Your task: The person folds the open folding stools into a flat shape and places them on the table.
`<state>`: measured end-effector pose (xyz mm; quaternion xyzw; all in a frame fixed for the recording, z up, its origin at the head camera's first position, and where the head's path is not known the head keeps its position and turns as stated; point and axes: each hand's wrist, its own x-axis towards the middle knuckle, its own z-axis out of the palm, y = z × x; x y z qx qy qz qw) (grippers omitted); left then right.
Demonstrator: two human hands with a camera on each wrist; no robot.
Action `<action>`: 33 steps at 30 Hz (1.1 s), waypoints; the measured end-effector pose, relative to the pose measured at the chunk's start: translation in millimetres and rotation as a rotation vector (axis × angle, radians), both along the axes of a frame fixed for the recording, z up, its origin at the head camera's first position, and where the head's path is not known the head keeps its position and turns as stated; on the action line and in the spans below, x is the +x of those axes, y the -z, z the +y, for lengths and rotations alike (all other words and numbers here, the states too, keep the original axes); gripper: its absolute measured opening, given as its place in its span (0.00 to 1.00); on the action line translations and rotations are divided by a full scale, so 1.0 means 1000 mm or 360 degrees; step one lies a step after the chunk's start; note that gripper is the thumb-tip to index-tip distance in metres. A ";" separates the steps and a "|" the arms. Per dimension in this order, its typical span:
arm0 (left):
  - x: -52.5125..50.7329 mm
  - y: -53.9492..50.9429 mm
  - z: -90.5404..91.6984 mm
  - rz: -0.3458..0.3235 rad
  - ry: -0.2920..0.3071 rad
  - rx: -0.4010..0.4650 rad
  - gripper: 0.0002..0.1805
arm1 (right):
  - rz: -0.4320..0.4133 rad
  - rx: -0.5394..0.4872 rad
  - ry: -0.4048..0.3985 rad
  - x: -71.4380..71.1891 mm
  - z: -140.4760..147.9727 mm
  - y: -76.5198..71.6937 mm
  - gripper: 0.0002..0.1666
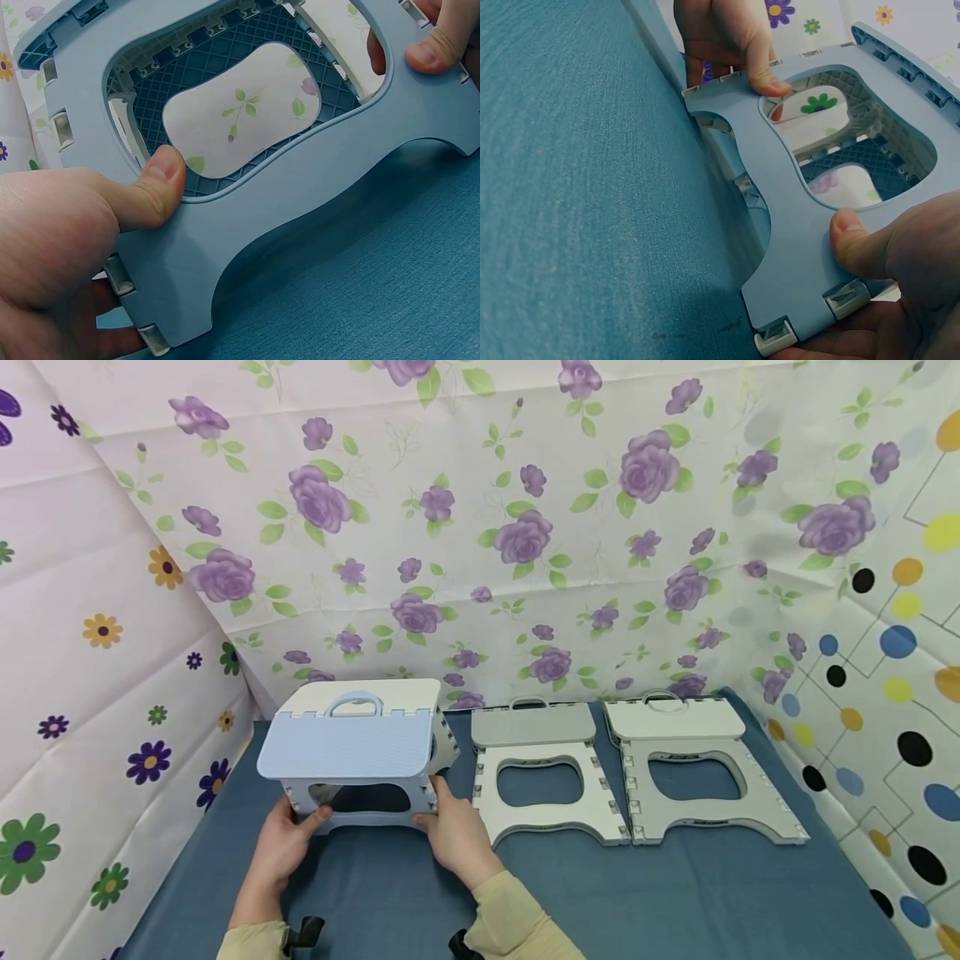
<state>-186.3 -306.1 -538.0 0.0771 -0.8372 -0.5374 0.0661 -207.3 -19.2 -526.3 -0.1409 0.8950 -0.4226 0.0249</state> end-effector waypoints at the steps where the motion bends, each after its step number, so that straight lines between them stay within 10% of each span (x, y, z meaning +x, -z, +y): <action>1: 0.000 0.000 0.000 0.0000 0.0001 -0.0001 0.35 | 0.0003 -0.0004 -0.0001 0.000 0.000 0.000 0.35; 33: -0.001 0.000 -0.001 0.0004 0.0011 0.0002 0.34 | -0.0010 -0.0024 -0.0007 0.001 0.001 -0.001 0.36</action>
